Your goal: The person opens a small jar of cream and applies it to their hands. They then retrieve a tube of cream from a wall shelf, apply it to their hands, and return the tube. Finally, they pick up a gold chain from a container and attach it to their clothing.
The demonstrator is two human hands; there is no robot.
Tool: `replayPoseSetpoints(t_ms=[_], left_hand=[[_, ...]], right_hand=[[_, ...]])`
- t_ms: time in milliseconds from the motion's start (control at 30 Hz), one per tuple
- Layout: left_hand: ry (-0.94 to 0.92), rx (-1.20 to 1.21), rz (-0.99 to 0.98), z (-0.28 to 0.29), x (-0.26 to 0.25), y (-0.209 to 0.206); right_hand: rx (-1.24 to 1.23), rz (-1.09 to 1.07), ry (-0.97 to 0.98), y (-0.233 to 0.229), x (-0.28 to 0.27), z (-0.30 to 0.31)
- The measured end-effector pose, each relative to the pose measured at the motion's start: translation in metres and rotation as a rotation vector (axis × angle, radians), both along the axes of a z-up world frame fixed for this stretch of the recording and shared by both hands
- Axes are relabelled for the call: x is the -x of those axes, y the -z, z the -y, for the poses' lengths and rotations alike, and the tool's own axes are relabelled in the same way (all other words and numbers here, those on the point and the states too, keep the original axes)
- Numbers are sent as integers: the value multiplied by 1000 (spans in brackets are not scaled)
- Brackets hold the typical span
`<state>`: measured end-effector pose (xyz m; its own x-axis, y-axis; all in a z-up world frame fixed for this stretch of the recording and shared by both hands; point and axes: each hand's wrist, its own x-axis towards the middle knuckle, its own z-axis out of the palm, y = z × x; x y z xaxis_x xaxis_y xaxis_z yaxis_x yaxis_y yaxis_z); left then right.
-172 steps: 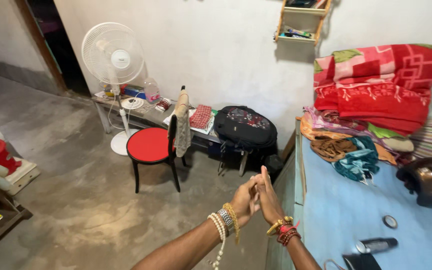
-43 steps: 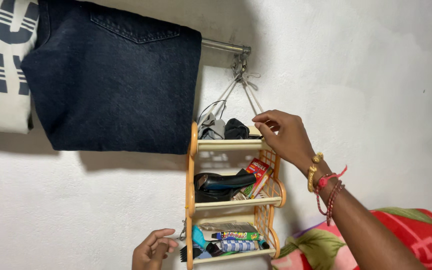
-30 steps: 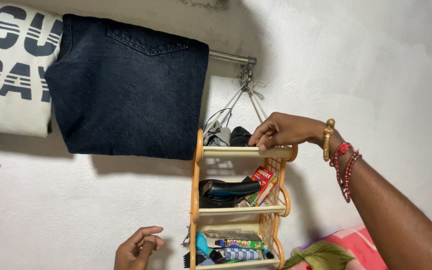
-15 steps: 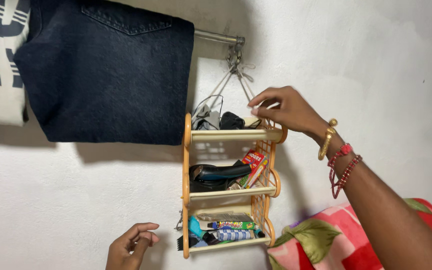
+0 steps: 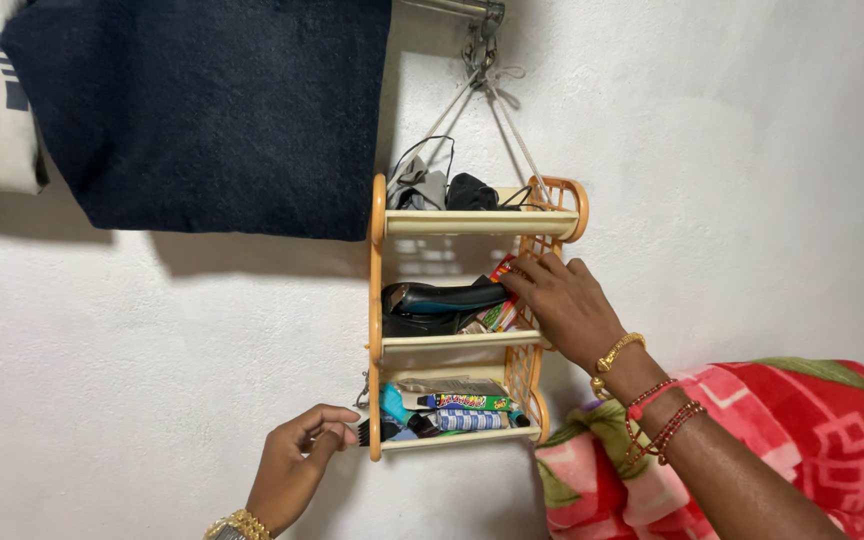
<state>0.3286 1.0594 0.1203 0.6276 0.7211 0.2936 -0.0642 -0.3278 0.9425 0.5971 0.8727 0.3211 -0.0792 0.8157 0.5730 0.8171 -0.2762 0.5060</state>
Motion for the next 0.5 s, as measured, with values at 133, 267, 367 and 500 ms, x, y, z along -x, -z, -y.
replayPoseSetpoints(t_ms=[133,267,367,500], left_hand=[[0,7,-50,3,-2,9],[-10,-21,-64,2,2,12],[-20,-46,-44,1,5,12],[-50,-49,-76,1,9,15]], right_hand=[[39,-11,27,-2,-15,-11],[-87,20,-125,-3,-24,-18],[-104,-84,-225,-1,-18,-14],[-32,-215,-236,-3,2,-1]])
